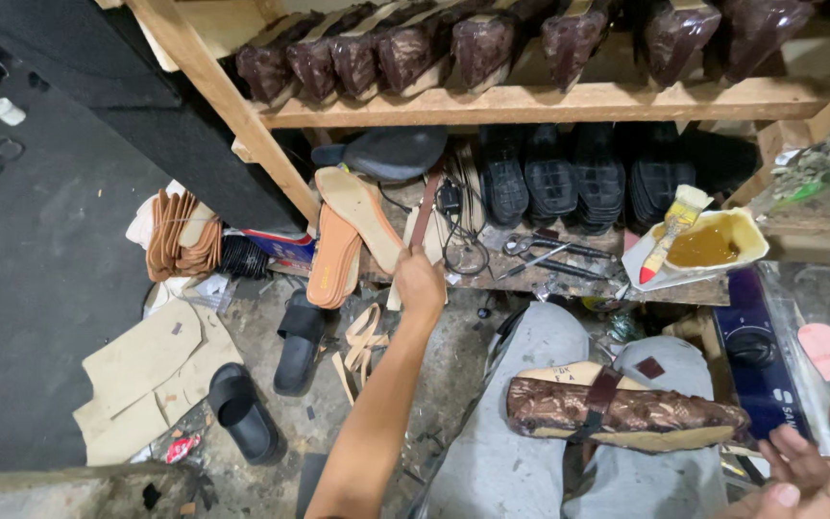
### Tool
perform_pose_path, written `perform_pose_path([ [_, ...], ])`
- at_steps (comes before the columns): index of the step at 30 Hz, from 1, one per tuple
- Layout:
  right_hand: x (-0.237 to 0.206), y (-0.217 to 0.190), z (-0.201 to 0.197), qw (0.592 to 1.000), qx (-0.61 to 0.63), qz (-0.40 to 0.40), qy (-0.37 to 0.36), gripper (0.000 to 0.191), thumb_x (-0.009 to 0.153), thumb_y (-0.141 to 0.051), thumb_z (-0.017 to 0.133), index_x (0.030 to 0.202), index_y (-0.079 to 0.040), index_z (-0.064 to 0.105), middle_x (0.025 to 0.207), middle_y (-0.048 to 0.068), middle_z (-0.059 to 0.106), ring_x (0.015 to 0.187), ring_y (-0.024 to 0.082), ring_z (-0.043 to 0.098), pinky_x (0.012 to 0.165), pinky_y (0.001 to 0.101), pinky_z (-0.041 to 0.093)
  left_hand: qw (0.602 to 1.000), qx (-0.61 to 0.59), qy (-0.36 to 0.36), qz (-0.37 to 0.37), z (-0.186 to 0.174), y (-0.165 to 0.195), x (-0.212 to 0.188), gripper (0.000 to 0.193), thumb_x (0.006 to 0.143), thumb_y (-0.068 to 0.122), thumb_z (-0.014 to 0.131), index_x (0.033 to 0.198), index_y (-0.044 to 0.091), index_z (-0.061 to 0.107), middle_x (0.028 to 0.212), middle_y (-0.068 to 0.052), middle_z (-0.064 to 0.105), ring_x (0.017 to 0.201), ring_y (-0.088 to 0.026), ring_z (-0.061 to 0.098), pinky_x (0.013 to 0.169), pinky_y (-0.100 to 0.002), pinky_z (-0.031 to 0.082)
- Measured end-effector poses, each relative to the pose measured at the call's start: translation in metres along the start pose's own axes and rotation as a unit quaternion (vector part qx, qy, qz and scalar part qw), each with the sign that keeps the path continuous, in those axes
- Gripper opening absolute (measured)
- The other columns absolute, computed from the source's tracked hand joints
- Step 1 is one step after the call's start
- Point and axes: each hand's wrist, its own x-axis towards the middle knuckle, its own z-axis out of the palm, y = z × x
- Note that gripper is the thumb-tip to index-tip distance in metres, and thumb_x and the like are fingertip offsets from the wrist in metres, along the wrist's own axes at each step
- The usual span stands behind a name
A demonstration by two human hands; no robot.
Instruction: The person assembles a brown sandal at a workbench. They hold the shoe on their lap, position and press a leather strap with a gold buckle onto the shoe upper, trim and fit components, then apply glue from a container with a brush onto the shoe sole area and press the parts together.
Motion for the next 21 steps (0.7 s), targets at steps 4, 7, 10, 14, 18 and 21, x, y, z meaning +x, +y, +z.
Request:
perform_pose_path([
  [4,-0.022,0.038,-0.021,0.999,0.022,0.006,0.026,0.073,0.122,-0.045,0.053,0.171,-0.001,0.023,0.131,0.018,0.054,0.117,0.022,0.058,0.103,0.0329,0.051,0.998,-0.007,-0.030,-0.056,0.028,-0.021,0.005,0.052,0.068,0.011,0.085,0.110,-0.008,0.061,0.098,-0.029,0.068,0.093,-0.048,0.066,0.083,-0.051,0.052],
  [7,-0.021,0.067,-0.046,0.999,0.048,0.012,-0.012,0.073,0.117,-0.038,0.053,0.170,-0.001,0.018,0.133,0.019,0.052,0.121,0.023,0.058,0.108,0.0366,0.054,0.985,-0.103,-0.072,-0.117,0.042,-0.037,0.017,0.040,0.077,0.009,0.079,0.111,-0.004,0.063,0.087,-0.020,0.075,0.083,-0.034,0.072,0.080,-0.042,0.056],
  [10,-0.013,0.071,-0.058,0.995,0.095,0.015,-0.022,0.069,0.117,-0.027,0.054,0.171,0.000,0.020,0.132,0.020,0.053,0.121,0.024,0.061,0.108,0.0376,0.054,0.814,-0.470,-0.179,-0.291,0.033,-0.041,0.034,0.039,0.084,0.002,0.070,0.122,0.000,0.062,0.092,-0.013,0.072,0.073,-0.022,0.064,0.063,-0.037,0.052],
  [14,0.019,0.010,-0.053,0.992,0.064,0.053,-0.095,0.068,0.114,-0.017,0.058,0.168,0.000,0.020,0.119,0.020,0.057,0.110,0.023,0.065,0.105,0.0382,0.055,0.657,-0.623,-0.279,-0.319,-0.013,-0.014,0.026,0.038,0.091,0.006,0.067,0.127,0.000,0.056,0.095,-0.005,0.070,0.071,-0.014,0.060,0.061,-0.029,0.049],
  [18,0.016,-0.100,0.027,0.985,0.069,0.135,-0.086,0.053,0.110,-0.003,0.056,0.159,0.001,0.036,0.108,0.023,0.068,0.099,0.021,0.067,0.102,0.0329,0.053,0.687,-0.639,-0.297,-0.180,-0.081,0.071,-0.063,0.037,0.091,0.006,0.067,0.125,0.003,0.053,0.098,-0.007,0.068,0.080,-0.015,0.065,0.069,-0.030,0.055],
  [21,0.046,-0.167,0.079,0.974,0.023,0.085,-0.211,0.089,0.086,0.008,0.060,0.162,-0.004,0.016,0.125,0.029,0.064,0.102,0.027,0.062,0.090,0.0355,0.051,0.689,-0.604,-0.398,-0.046,-0.128,0.131,-0.134,0.034,0.093,0.001,0.072,0.124,0.001,0.059,0.103,-0.001,0.060,0.089,-0.011,0.061,0.075,-0.029,0.053],
])
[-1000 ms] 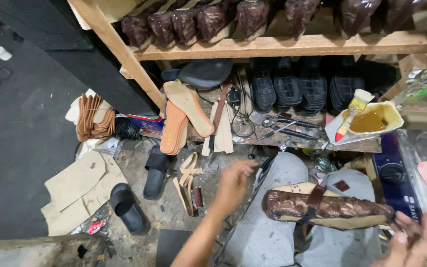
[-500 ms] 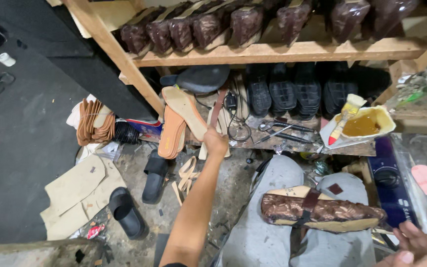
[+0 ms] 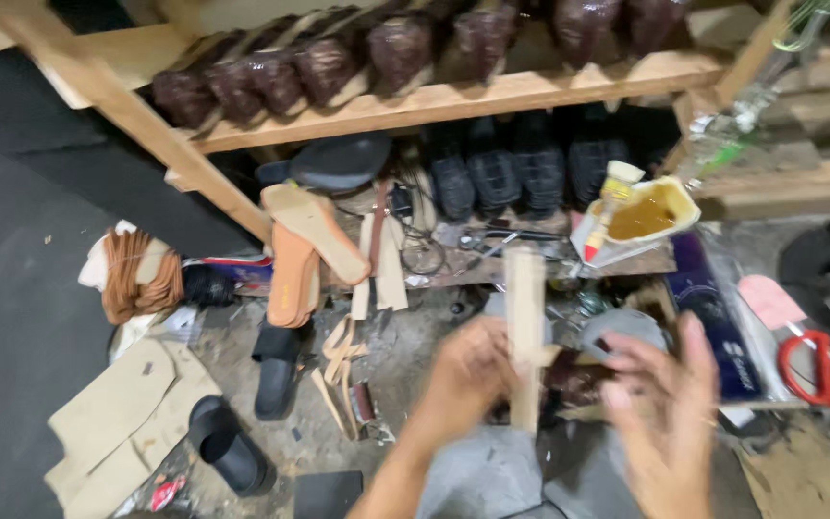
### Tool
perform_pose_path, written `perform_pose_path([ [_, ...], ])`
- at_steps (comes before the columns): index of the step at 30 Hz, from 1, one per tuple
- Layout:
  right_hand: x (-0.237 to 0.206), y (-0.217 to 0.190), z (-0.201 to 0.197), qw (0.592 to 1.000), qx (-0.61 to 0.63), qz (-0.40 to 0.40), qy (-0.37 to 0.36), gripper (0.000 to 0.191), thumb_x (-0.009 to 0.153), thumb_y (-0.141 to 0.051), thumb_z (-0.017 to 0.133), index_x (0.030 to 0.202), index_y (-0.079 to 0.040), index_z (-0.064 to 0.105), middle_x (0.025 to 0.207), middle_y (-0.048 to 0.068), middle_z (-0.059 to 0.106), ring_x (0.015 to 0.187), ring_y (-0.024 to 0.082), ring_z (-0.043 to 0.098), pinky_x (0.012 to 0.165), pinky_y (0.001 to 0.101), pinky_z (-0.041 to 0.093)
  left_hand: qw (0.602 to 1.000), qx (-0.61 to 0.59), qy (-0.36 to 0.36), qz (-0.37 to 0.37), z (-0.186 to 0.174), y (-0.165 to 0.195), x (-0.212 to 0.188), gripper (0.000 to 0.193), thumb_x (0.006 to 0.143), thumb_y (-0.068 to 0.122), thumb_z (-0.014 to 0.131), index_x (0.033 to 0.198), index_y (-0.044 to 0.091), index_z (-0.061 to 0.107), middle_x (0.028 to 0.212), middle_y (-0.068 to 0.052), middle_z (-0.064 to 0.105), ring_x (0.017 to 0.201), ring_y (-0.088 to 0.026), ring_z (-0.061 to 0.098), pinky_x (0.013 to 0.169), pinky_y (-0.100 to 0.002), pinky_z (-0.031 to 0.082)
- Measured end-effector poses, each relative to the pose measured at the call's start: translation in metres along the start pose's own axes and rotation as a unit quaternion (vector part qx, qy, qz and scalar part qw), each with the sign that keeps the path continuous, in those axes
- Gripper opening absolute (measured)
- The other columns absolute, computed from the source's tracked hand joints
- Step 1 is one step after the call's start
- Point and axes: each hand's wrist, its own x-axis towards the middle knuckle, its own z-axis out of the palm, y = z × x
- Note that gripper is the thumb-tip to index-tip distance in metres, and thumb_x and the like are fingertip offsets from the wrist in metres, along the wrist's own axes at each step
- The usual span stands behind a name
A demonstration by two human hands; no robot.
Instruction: The person assembles a brown sandal at a workbench. They hold the shoe on their lap, position and press a leather strap with a gold buckle onto the shoe upper, trim and fit components, then apply glue from a container with a brush onto the shoe sole area and press the parts together.
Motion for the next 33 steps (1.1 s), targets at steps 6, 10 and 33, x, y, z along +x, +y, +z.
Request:
perform_pose_path([
  [6,0.033,-0.050,-0.021,0.988,0.068,0.113,0.078,0.095,0.093,0.006,0.063,0.170,-0.013,0.009,0.114,0.024,0.071,0.095,0.024,0.073,0.081,0.0354,0.059,0.967,0.249,0.039,0.028,0.025,0.014,-0.058,0.042,0.089,0.004,0.074,0.130,0.007,0.070,0.119,-0.008,0.069,0.103,-0.018,0.064,0.087,-0.031,0.051],
  [10,0.024,-0.012,-0.060,0.960,0.216,0.078,0.162,0.098,0.102,0.009,0.069,0.174,-0.010,0.005,0.115,0.019,0.067,0.094,0.023,0.070,0.079,0.0393,0.061,0.951,0.299,0.067,0.050,-0.011,-0.020,-0.060,0.045,0.090,0.005,0.069,0.135,0.004,0.066,0.139,-0.013,0.057,0.129,-0.026,0.054,0.104,-0.035,0.045],
  [33,0.011,0.047,-0.003,0.948,0.241,0.144,0.150,0.094,0.098,0.007,0.068,0.170,-0.009,0.010,0.120,0.018,0.067,0.099,0.024,0.072,0.083,0.0406,0.064,0.984,-0.056,0.171,0.001,0.013,-0.080,0.020,0.042,0.112,0.037,0.034,0.128,0.006,0.057,0.112,-0.005,0.060,0.100,-0.013,0.060,0.087,-0.029,0.052],
])
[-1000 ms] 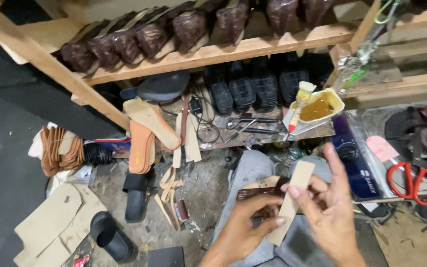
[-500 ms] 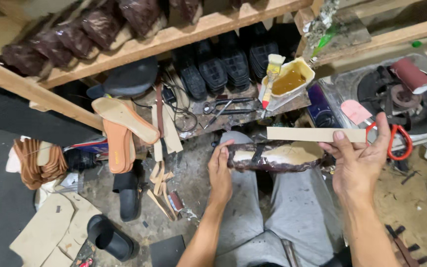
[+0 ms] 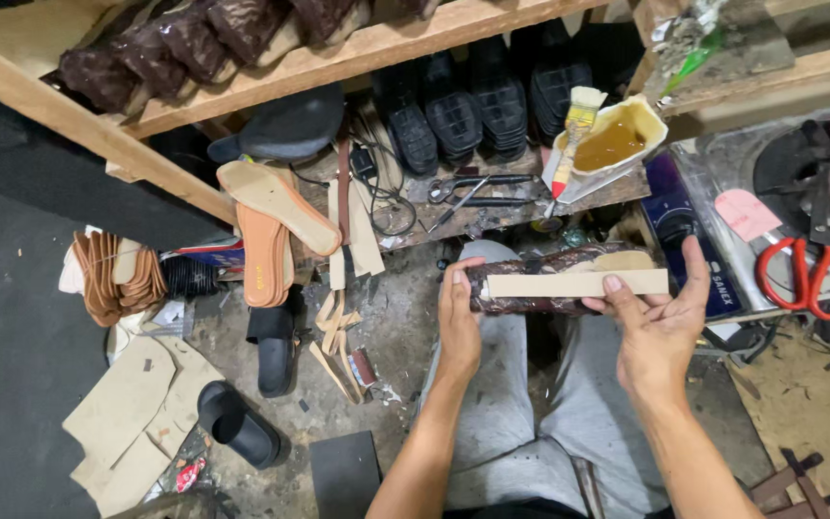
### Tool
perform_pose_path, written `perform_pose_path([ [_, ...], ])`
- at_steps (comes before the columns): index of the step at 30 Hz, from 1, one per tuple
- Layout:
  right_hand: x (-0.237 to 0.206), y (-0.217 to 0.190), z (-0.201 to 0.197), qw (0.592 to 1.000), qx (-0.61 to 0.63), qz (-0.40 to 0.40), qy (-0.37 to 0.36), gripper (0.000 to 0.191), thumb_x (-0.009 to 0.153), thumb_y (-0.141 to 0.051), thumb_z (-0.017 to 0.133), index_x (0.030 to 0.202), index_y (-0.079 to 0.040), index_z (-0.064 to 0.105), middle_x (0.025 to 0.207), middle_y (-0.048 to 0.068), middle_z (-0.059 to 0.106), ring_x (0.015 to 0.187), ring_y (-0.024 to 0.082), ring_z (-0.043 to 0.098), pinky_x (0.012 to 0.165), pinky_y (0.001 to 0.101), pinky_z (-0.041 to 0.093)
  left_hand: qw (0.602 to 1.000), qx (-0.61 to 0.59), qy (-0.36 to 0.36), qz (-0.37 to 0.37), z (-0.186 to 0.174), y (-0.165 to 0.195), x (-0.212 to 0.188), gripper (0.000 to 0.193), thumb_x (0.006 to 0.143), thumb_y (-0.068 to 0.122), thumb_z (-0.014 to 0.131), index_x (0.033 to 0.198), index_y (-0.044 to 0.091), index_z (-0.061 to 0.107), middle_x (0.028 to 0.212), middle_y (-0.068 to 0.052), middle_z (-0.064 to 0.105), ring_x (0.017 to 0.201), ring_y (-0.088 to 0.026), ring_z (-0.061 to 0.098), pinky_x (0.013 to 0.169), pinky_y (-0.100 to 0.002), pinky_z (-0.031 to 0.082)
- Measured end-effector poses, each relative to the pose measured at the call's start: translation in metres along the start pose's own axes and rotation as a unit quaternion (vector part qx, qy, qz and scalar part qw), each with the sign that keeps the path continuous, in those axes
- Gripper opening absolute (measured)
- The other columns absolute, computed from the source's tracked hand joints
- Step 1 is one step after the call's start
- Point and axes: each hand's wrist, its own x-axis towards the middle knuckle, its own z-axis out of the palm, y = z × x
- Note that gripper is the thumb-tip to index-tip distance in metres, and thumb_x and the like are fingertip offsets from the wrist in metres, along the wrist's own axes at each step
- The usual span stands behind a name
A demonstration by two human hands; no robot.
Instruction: The person assembles a brown sandal at a workbench. They hold the shoe on their lap, position and press a leather strap with a gold buckle onto the shoe upper, trim and fit components, then apply glue from a container with a brush onto the shoe sole area and press the parts together.
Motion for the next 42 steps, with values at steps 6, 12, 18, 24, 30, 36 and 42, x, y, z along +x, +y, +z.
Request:
perform_pose_path([
  [6,0.007,0.000,0.013,1.000,-0.003,-0.002,-0.006,0.092,0.099,0.009,0.067,0.170,-0.009,0.011,0.123,0.018,0.067,0.104,0.024,0.072,0.085,0.0408,0.066,0.968,0.218,0.022,0.120,-0.004,-0.004,0.001,0.030,0.100,0.017,0.065,0.126,0.004,0.058,0.106,-0.006,0.062,0.095,-0.014,0.057,0.084,-0.028,0.050],
  [12,0.003,-0.036,-0.031,0.909,-0.391,-0.140,-0.020,0.103,0.095,0.003,0.074,0.165,-0.005,-0.001,0.128,0.018,0.057,0.098,0.024,0.065,0.081,0.0359,0.056,0.964,0.245,0.039,0.095,0.002,0.004,0.003,0.032,0.096,0.015,0.070,0.124,0.006,0.058,0.103,-0.007,0.067,0.093,-0.013,0.061,0.083,-0.028,0.052],
  [18,-0.091,-0.078,-0.181,0.705,-0.579,-0.065,-0.404,0.131,0.058,-0.008,0.082,0.166,-0.013,0.008,0.148,0.026,0.051,0.127,0.029,0.057,0.100,0.0409,0.048,0.961,0.249,0.033,0.114,-0.012,0.011,0.006,0.038,0.095,0.016,0.071,0.128,0.006,0.056,0.108,-0.008,0.065,0.099,-0.016,0.061,0.091,-0.030,0.051],
  [24,-0.129,-0.014,-0.216,0.405,-0.731,-0.050,-0.547,0.091,0.090,-0.027,0.069,0.160,-0.022,0.010,0.132,0.011,0.065,0.115,0.025,0.066,0.101,0.0394,0.048,0.981,0.155,0.074,0.090,-0.004,0.005,0.006,0.038,0.093,0.013,0.073,0.127,0.006,0.059,0.105,-0.006,0.064,0.094,-0.015,0.060,0.085,-0.030,0.052],
  [30,-0.106,-0.078,-0.160,0.709,-0.646,-0.001,-0.283,0.077,0.082,-0.025,0.068,0.147,-0.017,0.027,0.121,0.015,0.068,0.111,0.034,0.069,0.104,0.0396,0.050,0.976,0.178,0.074,0.104,0.006,0.006,0.009,0.033,0.093,0.012,0.073,0.123,0.006,0.060,0.106,-0.004,0.066,0.096,-0.013,0.061,0.088,-0.027,0.051],
  [36,-0.084,-0.140,-0.063,0.884,-0.292,-0.285,-0.226,0.031,0.094,-0.007,0.052,0.124,-0.001,0.048,0.105,0.025,0.066,0.099,0.044,0.066,0.098,0.0486,0.053,0.987,0.122,0.063,0.085,0.008,0.000,0.002,0.033,0.093,0.012,0.071,0.124,0.006,0.059,0.103,-0.004,0.063,0.093,-0.013,0.059,0.085,-0.028,0.050],
  [42,-0.055,-0.078,0.027,0.777,-0.614,0.077,-0.117,0.039,0.095,-0.024,0.076,0.118,0.000,0.056,0.067,0.022,0.061,0.055,0.029,0.055,0.060,0.0442,0.049,0.970,0.196,0.087,0.115,0.009,0.006,0.002,0.033,0.094,0.012,0.071,0.124,0.005,0.058,0.109,-0.004,0.062,0.095,-0.014,0.058,0.087,-0.028,0.050],
])
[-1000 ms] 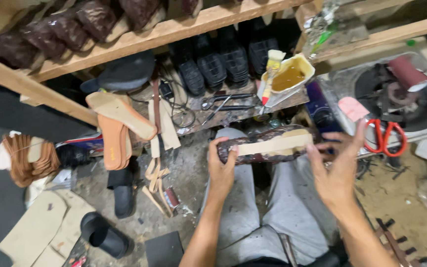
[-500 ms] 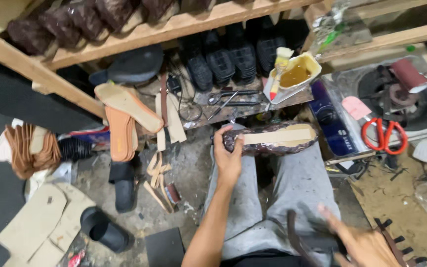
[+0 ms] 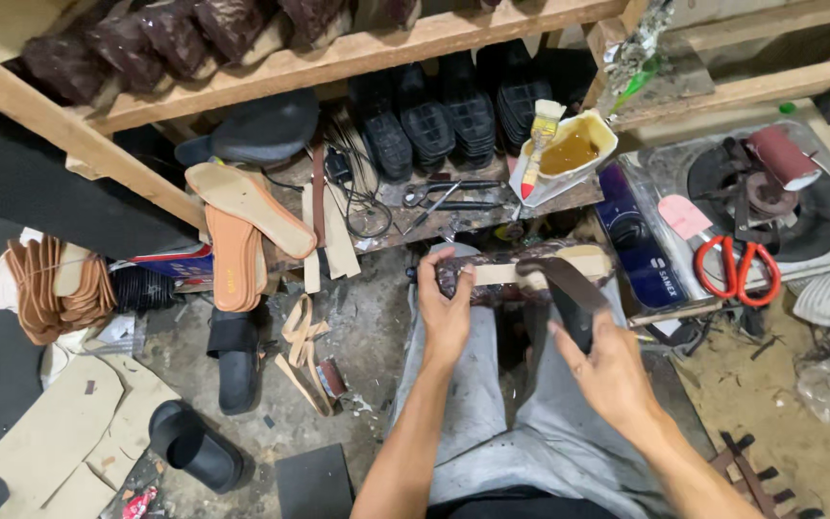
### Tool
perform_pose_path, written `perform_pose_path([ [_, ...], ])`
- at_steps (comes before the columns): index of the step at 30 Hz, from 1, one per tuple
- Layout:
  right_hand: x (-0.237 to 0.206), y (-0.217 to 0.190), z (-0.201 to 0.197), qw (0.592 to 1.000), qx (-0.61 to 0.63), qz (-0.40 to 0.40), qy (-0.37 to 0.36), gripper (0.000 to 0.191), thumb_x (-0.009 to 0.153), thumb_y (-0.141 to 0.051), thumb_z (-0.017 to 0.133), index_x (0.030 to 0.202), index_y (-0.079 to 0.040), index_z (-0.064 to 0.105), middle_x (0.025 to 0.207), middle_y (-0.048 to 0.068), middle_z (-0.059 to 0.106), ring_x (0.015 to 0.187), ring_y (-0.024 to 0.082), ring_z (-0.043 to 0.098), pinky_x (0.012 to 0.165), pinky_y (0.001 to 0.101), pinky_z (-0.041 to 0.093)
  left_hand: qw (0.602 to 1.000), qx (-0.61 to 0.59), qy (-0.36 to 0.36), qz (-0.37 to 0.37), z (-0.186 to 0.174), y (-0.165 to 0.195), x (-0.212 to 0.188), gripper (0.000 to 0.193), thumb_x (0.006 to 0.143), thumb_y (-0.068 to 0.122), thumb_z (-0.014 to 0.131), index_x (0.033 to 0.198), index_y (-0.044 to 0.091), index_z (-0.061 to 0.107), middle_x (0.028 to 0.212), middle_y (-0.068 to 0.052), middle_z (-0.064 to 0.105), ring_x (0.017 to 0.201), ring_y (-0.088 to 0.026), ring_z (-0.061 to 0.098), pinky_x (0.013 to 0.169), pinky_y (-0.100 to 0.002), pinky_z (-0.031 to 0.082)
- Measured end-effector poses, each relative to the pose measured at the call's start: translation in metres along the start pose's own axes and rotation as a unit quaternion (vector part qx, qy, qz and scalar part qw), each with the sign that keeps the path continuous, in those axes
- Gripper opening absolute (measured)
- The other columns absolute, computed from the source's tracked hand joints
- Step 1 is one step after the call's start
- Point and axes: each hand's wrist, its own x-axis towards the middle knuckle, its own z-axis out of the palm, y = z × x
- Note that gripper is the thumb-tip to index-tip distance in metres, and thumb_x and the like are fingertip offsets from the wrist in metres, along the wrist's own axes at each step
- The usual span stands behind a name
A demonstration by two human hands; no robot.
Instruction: The person assembles a brown sandal at a workbench. They hold the shoe on their lap, position and press a leather strap with a gold buckle onto the shoe upper, trim and fit components, then apply glue from a container with a brush onto the shoe sole area and press the parts together.
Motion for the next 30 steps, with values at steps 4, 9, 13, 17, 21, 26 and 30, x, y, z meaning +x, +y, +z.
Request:
perform_pose_path([
  [4,-0.010,0.011,0.002,0.960,0.251,-0.073,0.096,0.023,0.095,-0.019,0.070,0.107,-0.003,0.058,0.066,0.009,0.064,0.052,0.019,0.059,0.054,0.0357,0.050,1.000,0.004,-0.018,-0.001,-0.004,-0.001,0.002,0.030,0.093,0.013,0.070,0.121,0.005,0.059,0.108,-0.005,0.064,0.098,-0.013,0.060,0.090,-0.028,0.050],
  [9,-0.005,0.005,0.037,0.898,0.369,-0.178,0.161,0.018,0.097,-0.011,0.068,0.101,0.004,0.060,0.080,0.009,0.060,0.069,0.016,0.056,0.059,0.0324,0.047,0.999,-0.035,-0.013,-0.015,-0.007,-0.014,0.003,0.026,0.108,0.025,0.050,0.117,0.005,0.063,0.106,-0.004,0.061,0.098,-0.013,0.054,0.090,-0.027,0.045],
  [13,0.005,0.010,0.046,0.982,0.168,-0.080,0.039,0.027,0.092,-0.017,0.070,0.107,0.002,0.060,0.068,0.011,0.065,0.051,0.019,0.062,0.052,0.0346,0.050,0.999,-0.047,-0.021,-0.008,-0.007,-0.027,0.007,0.036,0.112,0.030,0.040,0.115,0.003,0.065,0.098,-0.004,0.052,0.092,-0.014,0.047,0.086,-0.027,0.040],
  [17,-0.001,0.002,0.055,0.859,0.443,-0.230,0.118,0.018,0.105,-0.018,0.065,0.105,-0.001,0.062,0.078,0.006,0.067,0.063,0.013,0.064,0.062,0.0308,0.053,1.000,-0.013,-0.010,0.013,-0.009,-0.035,0.005,0.036,0.109,0.029,0.038,0.114,0.004,0.063,0.098,-0.001,0.054,0.093,-0.013,0.049,0.089,-0.025,0.041],
  [21,0.003,-0.006,0.058,0.961,0.174,-0.208,0.062,0.029,0.092,-0.019,0.073,0.109,0.004,0.066,0.076,0.010,0.068,0.063,0.014,0.066,0.059,0.0297,0.052,1.000,-0.015,-0.009,-0.002,-0.007,-0.037,0.010,0.035,0.109,0.027,0.037,0.114,0.004,0.064,0.094,-0.002,0.052,0.091,-0.013,0.049,0.087,-0.024,0.041],
  [26,-0.002,0.018,0.045,0.862,0.446,-0.169,0.171,0.038,0.096,-0.024,0.067,0.128,-0.007,0.056,0.076,0.001,0.068,0.059,0.010,0.062,0.057,0.0271,0.053,0.998,-0.018,-0.007,-0.067,-0.003,-0.027,0.009,0.026,0.098,0.024,0.063,0.115,0.005,0.062,0.099,-0.003,0.058,0.090,-0.014,0.052,0.082,-0.028,0.046],
  [30,0.003,0.031,0.033,0.988,0.137,-0.030,0.060,0.024,0.099,-0.021,0.071,0.106,0.002,0.068,0.071,0.015,0.066,0.063,0.017,0.061,0.060,0.0326,0.052,0.997,0.078,0.015,0.021,-0.005,-0.017,0.008,0.031,0.092,0.021,0.074,0.115,0.004,0.063,0.109,-0.007,0.065,0.101,-0.016,0.060,0.091,-0.031,0.048],
])
